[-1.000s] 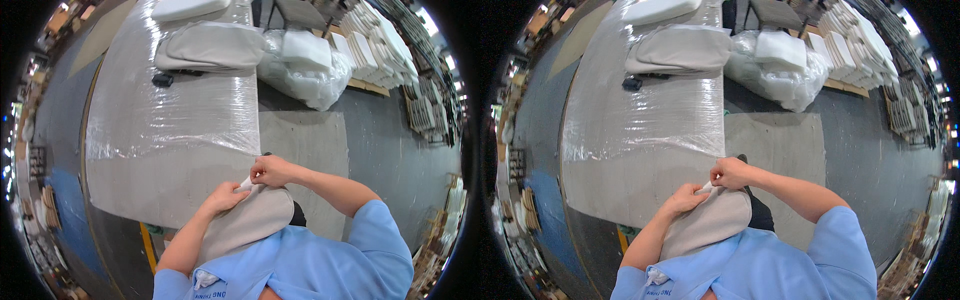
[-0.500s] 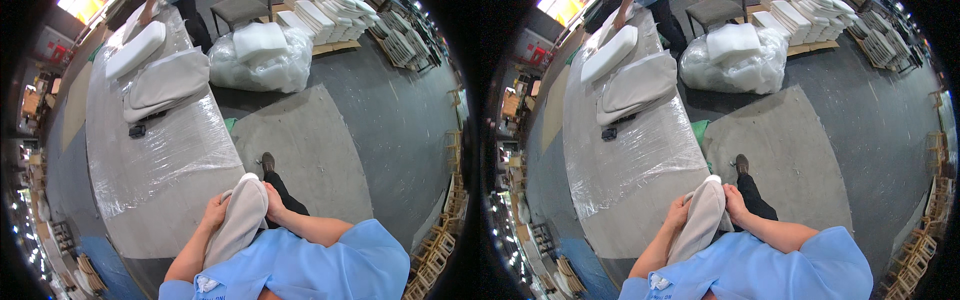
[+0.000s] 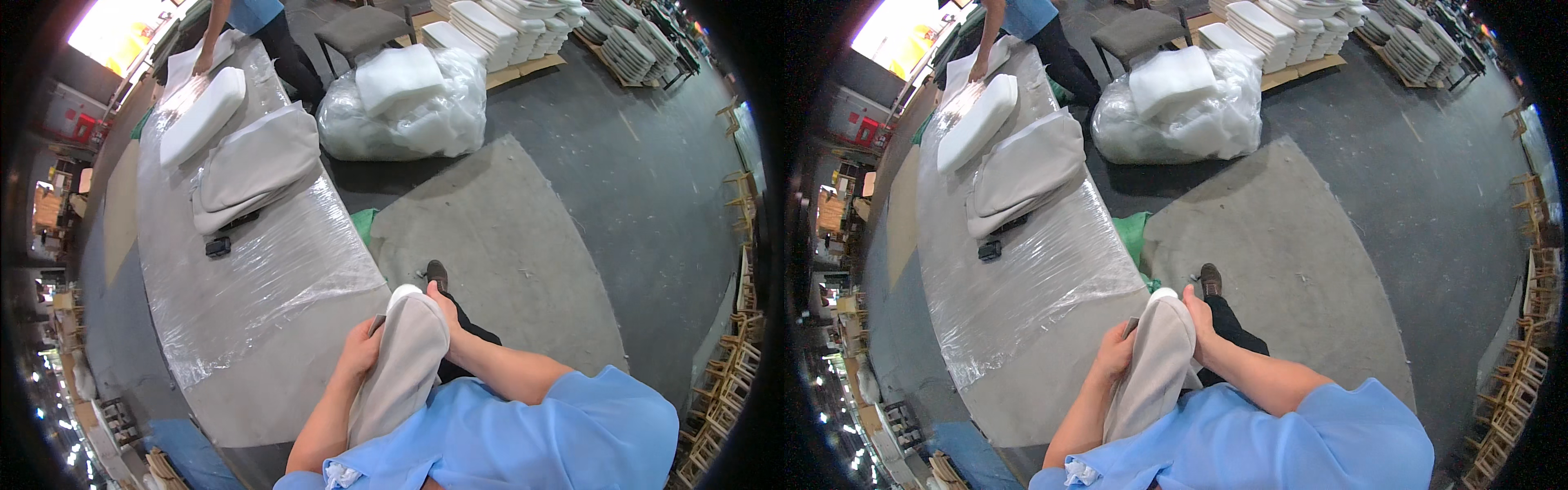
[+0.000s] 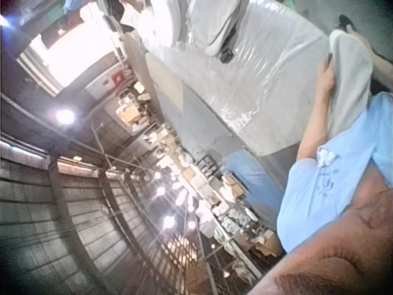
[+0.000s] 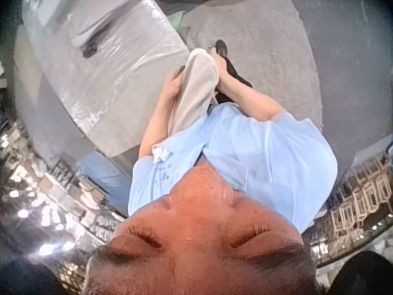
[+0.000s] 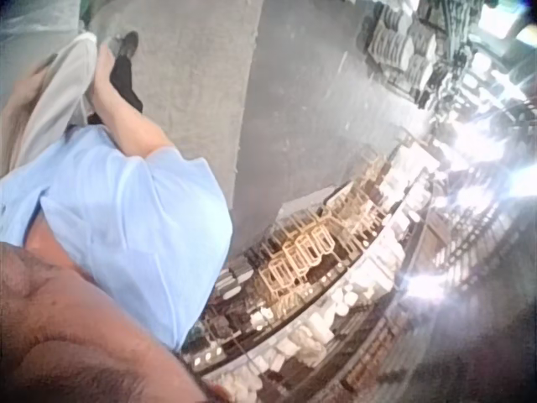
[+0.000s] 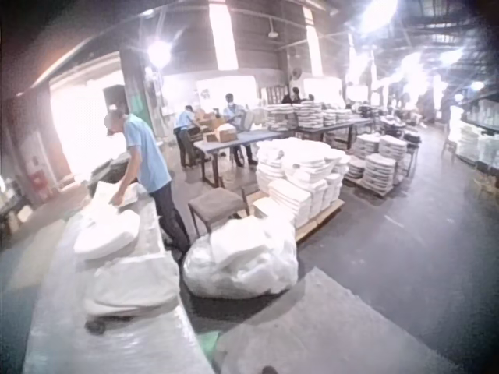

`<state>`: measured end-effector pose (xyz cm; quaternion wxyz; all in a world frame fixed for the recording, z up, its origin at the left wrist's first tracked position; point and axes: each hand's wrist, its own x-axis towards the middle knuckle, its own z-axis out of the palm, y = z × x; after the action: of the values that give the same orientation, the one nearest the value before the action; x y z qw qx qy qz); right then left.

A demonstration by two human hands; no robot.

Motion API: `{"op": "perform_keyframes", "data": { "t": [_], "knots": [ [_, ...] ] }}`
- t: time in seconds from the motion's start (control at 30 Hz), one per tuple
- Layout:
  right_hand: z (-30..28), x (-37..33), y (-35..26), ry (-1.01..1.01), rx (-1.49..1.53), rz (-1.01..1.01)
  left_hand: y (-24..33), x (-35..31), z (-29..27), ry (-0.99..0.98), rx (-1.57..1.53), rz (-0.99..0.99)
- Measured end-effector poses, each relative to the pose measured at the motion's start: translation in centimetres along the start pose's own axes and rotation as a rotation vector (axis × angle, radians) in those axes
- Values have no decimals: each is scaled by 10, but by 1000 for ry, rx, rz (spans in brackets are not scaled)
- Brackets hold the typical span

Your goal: The person repeatedly picks up a foam cushion and a fabric cover, inserts the foam into the cover, and adjusts the fit. They then place the finished cushion on a nearby stack. The process is repeated for several cushions.

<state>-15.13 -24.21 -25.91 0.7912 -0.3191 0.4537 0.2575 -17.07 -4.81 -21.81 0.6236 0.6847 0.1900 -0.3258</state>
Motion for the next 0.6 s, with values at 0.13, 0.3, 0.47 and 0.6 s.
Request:
{"op": "perform_keyframes", "data": {
  "t": [0.13,0.3,0.47,0.6],
  "knots": [
    [-17,38,9,40,5,33,-8,19,4,-7,200,95],
    [-40,79,34,-1,59,192,-4,21,22,212,508,244],
    [-38,77,44,11,90,228,5,29,28,269,450,190],
    [-40,70,48,-134,289,306,5,40,29,280,443,202]
  ]
}}
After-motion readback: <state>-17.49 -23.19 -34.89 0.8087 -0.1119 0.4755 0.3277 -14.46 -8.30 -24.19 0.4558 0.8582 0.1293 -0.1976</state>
